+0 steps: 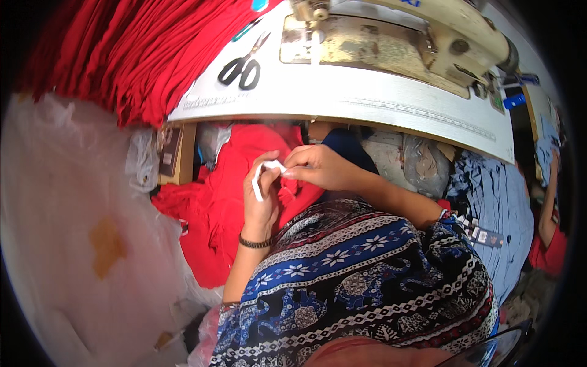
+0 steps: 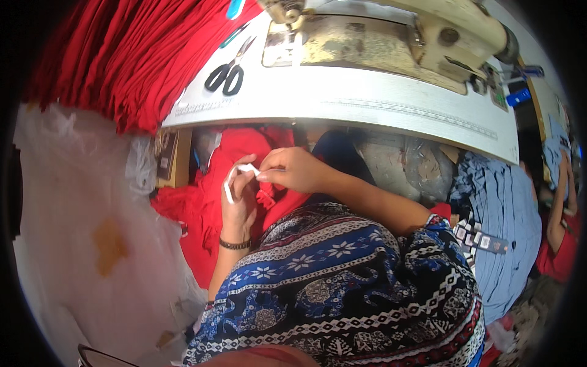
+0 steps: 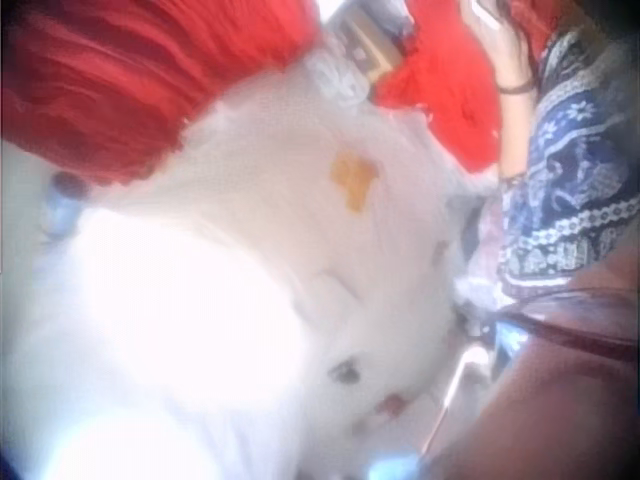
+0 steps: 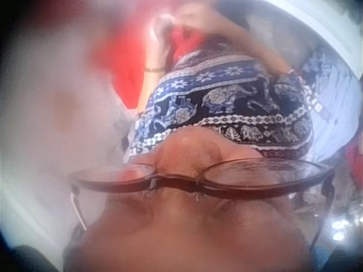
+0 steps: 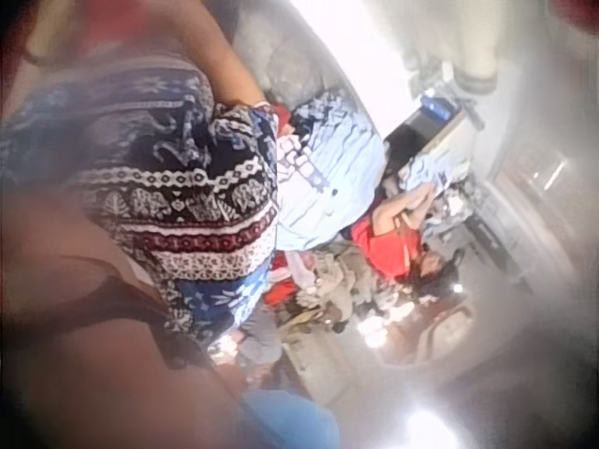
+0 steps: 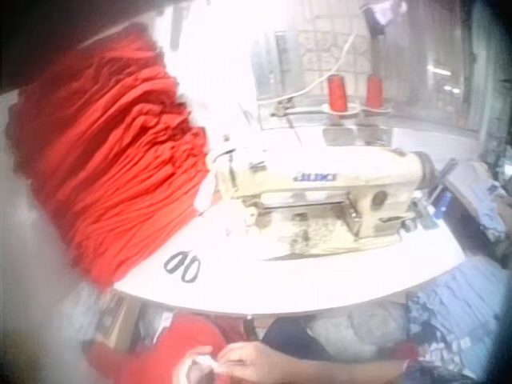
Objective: The person trims excess threads and loose fabric pieces from a red garment using shears while seated at a sewing workstation.
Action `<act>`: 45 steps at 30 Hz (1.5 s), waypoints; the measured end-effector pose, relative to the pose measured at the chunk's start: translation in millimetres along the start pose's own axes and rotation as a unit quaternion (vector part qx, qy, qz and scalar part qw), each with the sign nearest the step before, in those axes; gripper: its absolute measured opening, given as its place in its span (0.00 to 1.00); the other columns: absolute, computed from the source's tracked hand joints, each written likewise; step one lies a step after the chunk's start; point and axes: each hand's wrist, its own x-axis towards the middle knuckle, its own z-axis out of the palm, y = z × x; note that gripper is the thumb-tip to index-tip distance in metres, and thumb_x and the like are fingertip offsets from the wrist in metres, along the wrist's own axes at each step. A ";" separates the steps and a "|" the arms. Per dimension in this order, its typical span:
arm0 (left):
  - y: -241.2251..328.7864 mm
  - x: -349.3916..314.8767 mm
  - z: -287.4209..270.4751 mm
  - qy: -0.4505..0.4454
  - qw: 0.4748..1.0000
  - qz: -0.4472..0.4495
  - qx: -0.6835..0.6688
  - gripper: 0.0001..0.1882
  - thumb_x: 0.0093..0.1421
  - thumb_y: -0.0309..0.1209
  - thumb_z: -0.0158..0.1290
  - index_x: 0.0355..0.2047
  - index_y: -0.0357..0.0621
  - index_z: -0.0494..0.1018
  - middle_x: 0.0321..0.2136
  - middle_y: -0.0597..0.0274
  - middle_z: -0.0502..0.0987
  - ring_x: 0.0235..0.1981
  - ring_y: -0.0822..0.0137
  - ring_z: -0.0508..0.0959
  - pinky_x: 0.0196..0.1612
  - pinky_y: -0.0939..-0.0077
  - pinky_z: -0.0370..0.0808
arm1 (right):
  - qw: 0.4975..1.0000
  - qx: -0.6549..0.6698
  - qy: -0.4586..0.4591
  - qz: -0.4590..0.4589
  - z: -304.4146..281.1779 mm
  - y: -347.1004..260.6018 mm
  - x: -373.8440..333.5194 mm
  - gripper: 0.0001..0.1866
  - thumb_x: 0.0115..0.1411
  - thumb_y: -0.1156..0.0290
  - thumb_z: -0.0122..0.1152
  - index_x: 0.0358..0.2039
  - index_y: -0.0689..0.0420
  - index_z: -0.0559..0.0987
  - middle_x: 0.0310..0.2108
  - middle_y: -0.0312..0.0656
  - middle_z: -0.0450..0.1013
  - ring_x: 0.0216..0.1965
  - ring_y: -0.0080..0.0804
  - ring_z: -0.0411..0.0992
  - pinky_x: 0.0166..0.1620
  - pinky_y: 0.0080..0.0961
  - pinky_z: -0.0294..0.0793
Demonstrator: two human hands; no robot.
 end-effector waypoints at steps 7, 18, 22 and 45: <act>0.6 7.1 -5.9 -0.015 0.999 0.003 -0.028 0.10 0.64 0.29 0.48 0.41 0.36 0.73 0.32 0.67 0.75 0.34 0.77 0.72 0.42 0.82 0.68 | 0.998 0.034 0.022 0.048 4.7 5.0 -1.1 0.10 0.58 0.68 0.60 0.35 0.61 0.82 0.30 0.38 0.75 0.32 0.22 0.71 0.36 0.19 0.69; -8.5 5.2 -5.6 0.026 0.990 0.035 0.134 0.04 0.59 0.24 0.55 0.34 0.36 0.76 0.28 0.68 0.76 0.27 0.80 0.72 0.30 0.86 0.68 | 0.987 0.126 0.044 0.094 10.6 2.3 -1.4 0.07 0.60 0.72 0.59 0.34 0.61 0.81 0.27 0.28 0.69 0.31 0.14 0.65 0.36 0.16 0.63; -5.1 9.9 -17.4 0.013 0.971 0.051 0.234 0.04 0.59 0.24 0.55 0.34 0.36 0.77 0.29 0.64 0.79 0.31 0.77 0.76 0.36 0.82 0.72 | 0.979 0.158 0.019 0.130 11.3 1.2 0.6 0.08 0.61 0.72 0.58 0.36 0.63 0.81 0.32 0.31 0.74 0.36 0.16 0.69 0.42 0.16 0.67; 134.4 204.9 -2.9 -0.107 0.616 0.067 0.777 0.16 0.40 0.32 0.57 0.27 0.30 0.74 0.22 0.49 0.77 0.25 0.57 0.78 0.31 0.66 0.74 | 0.934 0.310 0.098 0.146 4.2 19.1 -4.0 0.11 0.60 0.74 0.57 0.41 0.64 0.79 0.39 0.40 0.77 0.41 0.22 0.73 0.48 0.18 0.69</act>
